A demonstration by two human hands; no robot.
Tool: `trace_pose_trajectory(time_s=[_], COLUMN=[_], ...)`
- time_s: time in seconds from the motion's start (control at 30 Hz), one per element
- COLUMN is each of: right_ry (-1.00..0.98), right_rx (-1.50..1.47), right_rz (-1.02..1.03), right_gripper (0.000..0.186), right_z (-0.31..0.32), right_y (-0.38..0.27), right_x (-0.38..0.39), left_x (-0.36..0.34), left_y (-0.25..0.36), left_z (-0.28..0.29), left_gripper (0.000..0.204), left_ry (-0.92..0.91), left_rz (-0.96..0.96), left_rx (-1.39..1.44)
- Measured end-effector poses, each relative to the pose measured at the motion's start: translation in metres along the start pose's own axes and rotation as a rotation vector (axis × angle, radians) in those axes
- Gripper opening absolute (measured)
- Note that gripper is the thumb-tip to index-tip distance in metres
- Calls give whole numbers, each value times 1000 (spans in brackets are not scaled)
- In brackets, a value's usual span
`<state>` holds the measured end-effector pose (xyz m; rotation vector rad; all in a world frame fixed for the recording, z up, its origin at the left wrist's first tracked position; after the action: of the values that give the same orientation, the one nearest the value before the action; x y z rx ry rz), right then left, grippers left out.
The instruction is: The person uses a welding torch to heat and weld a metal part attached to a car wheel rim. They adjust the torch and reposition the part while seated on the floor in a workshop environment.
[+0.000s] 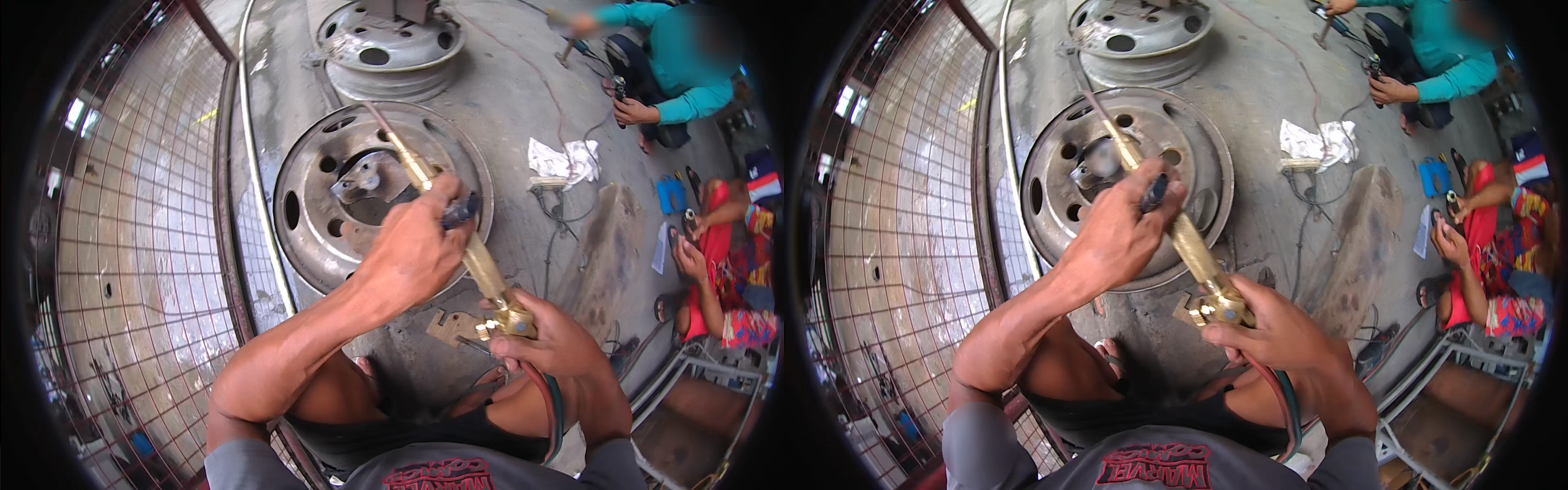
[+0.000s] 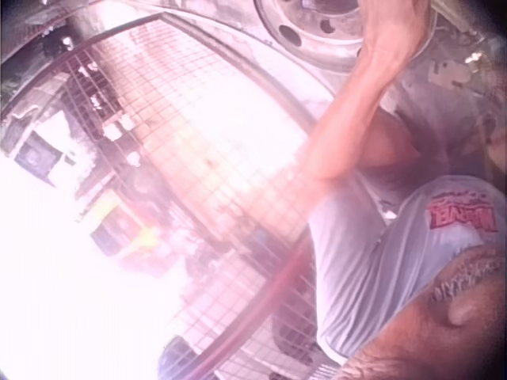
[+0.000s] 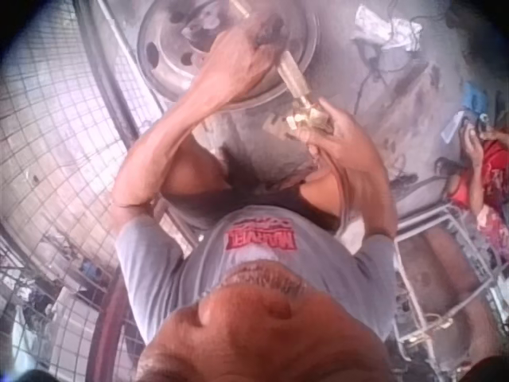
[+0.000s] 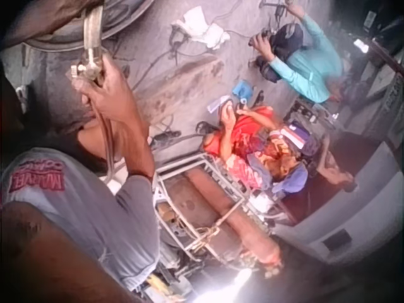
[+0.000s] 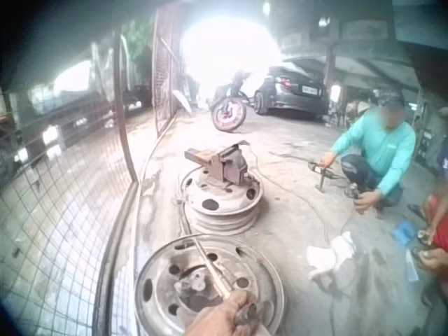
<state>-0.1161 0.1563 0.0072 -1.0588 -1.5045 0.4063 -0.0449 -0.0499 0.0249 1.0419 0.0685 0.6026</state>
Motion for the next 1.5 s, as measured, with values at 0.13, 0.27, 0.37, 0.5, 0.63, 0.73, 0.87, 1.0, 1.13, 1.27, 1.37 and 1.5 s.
trace_pose_trajectory(time_s=[0.13, 0.27, 0.37, 0.5, 0.63, 0.73, 0.87, 1.0, 1.13, 1.27, 1.37, 1.5], right_ry=[-60, -122, -129, -109, -148, -52, -27, -82, -173, -200, -217, -255], right_rx=[-182, -225, -241, -307, -72, 133, 166, -73, -108, -133, -129, -143], right_rz=[-7, 93, 170, 234, 345, 737, 717, 543, 463, 413, 384, 355], right_gripper=[40, 28, 28, 34, 72, 86, 57, 32, 24, 25, 24, 25], right_z=[-15, -28, -29, -23, -36, -34, -32, -42, -46, -57, -54, -56], right_y=[-4, -22, -25, -22, -43, -49, -45, -42, -34, -32, -30, -28], right_x=[-10, -16, -14, -3, 5, 5, 8, 7, 7, 7, 8, 6], left_x=[-2, -4, -7, -25, -34, -37, -45, -40, -33, -17, -20, -31], left_y=[-3, -16, -45, -108, -204, -176, -165, -158, -131, -117, -115, -136], left_z=[10, 78, 129, 136, 167, 153, 157, 158, 167, 170, 164, 159], left_gripper=[31, 39, 47, 52, 57, 51, 29, 30, 50, 74, 77, 52], left_ry=[135, 444, 690, 570, 584, 533, 642, 768, 760, 785, 846, 739], left_rz=[-31, -51, 32, 169, -26, 109, 141, 139, 179, 240, 262, 319], left_rx=[-71, 104, 38, 96, 231, 150, 303, 264, 190, 201, 280, 475])
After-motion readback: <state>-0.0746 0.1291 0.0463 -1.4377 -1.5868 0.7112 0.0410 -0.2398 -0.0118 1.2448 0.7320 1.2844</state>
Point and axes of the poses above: each hand's wrist, its own x-axis away from the middle knuckle, its own z-axis out of the back of the hand, y = z × x, the point moved 5 cm from there along -x, towards the middle knuckle, and after that the axes turned 6 degrees about -x, right-handed, at the moved point
